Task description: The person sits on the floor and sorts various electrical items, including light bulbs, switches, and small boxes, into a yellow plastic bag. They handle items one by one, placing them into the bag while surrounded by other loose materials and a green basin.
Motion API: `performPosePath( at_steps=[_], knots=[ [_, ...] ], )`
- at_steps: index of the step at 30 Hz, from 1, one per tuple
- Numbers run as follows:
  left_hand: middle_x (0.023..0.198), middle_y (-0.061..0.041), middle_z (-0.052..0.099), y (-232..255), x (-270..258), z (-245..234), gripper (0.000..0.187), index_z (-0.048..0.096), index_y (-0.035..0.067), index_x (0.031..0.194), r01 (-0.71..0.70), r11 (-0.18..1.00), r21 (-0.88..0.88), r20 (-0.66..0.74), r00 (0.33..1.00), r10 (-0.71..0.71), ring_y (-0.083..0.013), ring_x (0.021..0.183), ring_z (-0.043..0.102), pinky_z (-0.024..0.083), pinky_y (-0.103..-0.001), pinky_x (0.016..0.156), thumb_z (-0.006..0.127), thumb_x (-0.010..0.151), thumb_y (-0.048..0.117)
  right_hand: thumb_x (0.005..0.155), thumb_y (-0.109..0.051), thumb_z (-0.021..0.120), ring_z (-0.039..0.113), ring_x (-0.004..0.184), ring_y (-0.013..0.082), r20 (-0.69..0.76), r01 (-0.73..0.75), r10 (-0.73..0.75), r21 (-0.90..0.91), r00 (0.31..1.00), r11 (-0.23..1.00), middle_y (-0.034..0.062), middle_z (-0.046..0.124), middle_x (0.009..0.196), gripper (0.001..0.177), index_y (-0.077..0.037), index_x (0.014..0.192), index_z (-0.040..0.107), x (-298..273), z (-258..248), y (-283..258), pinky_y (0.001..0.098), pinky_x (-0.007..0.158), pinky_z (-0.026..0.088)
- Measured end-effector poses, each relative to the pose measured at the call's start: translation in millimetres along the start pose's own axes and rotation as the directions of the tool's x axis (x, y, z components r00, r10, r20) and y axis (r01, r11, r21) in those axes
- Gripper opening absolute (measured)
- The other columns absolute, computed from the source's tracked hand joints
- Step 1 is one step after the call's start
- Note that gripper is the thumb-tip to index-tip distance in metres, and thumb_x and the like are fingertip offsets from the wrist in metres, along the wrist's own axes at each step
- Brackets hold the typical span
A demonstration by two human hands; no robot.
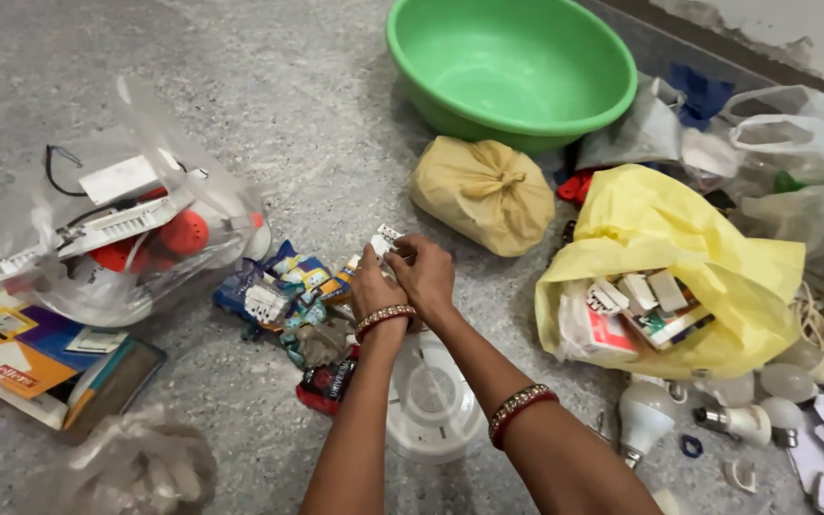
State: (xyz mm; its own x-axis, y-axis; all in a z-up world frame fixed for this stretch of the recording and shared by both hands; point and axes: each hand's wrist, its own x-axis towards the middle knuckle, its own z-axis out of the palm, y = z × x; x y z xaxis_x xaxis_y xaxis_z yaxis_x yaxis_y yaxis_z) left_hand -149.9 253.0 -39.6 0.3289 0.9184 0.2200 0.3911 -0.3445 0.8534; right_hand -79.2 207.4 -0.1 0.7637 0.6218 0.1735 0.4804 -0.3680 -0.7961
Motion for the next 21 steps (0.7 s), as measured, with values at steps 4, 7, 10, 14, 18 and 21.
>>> performPosePath(
  at_steps=[4,7,10,14,18,21],
  knots=[
    [0.124,-0.03,0.064,-14,6,1,0.056,0.049,-0.004,0.143,0.031,0.999,0.01,0.078,0.996,-0.031,-0.0439,0.115,0.063,0.051,-0.048,0.098,0.061,0.088,0.004,0.081,-0.022,0.079,0.078,0.088,0.0257,0.055,-0.023,0.024,-0.018,0.998,1.0,0.0146,0.079,0.099,0.037,-0.005,0.113,0.076,8,15,7,0.0358,0.082,0.06],
    [0.133,-0.033,0.057,-22,10,6,0.063,0.043,-0.003,0.148,0.047,0.998,0.033,0.101,0.994,-0.05,-0.0464,0.126,0.055,0.046,-0.049,0.104,0.061,0.088,0.006,0.082,-0.023,0.079,0.078,0.089,0.0265,0.086,-0.046,0.047,-0.011,0.995,0.999,0.0155,0.078,0.101,0.039,-0.005,0.116,0.075,10,20,11,0.036,0.083,0.06],
    [0.142,-0.037,0.048,-30,14,13,0.061,0.042,-0.001,0.149,0.068,0.994,0.086,0.123,0.989,-0.078,-0.0494,0.135,0.045,0.041,-0.05,0.108,0.062,0.093,0.012,0.082,-0.023,0.079,0.079,0.088,0.0269,0.101,-0.055,0.054,0.01,0.993,0.998,0.0162,0.078,0.102,0.04,-0.004,0.117,0.074,11,22,13,0.0361,0.082,0.061],
    [0.143,-0.038,0.047,-41,17,19,0.061,0.044,0.0,0.148,0.027,0.994,0.109,0.128,0.991,-0.041,-0.0489,0.138,0.043,0.04,-0.049,0.112,0.062,0.091,0.011,0.082,-0.024,0.079,0.079,0.087,0.0268,0.097,-0.072,0.071,0.007,0.993,0.997,0.0172,0.079,0.1,0.039,-0.004,0.115,0.076,14,26,11,0.0356,0.082,0.061],
    [0.141,-0.036,0.051,-48,13,27,0.058,0.05,0.002,0.147,0.014,0.997,0.079,0.091,0.996,-0.021,-0.0487,0.135,0.047,0.041,-0.049,0.111,0.061,0.09,0.005,0.083,-0.022,0.077,0.08,0.086,0.0248,0.084,-0.121,0.112,0.114,0.99,0.986,0.0169,0.079,0.099,0.036,-0.004,0.114,0.076,11,26,11,0.0341,0.078,0.063],
    [0.133,-0.029,0.064,-46,10,29,0.061,0.053,0.002,0.144,-0.069,0.996,0.049,0.024,0.997,0.067,-0.0444,0.125,0.06,0.047,-0.048,0.108,0.061,0.085,-0.002,0.083,-0.024,0.08,0.08,0.086,0.025,0.053,-0.111,0.106,0.086,0.993,0.99,0.0178,0.079,0.097,0.035,-0.003,0.112,0.077,11,25,9,0.0338,0.078,0.062]
  ],
)
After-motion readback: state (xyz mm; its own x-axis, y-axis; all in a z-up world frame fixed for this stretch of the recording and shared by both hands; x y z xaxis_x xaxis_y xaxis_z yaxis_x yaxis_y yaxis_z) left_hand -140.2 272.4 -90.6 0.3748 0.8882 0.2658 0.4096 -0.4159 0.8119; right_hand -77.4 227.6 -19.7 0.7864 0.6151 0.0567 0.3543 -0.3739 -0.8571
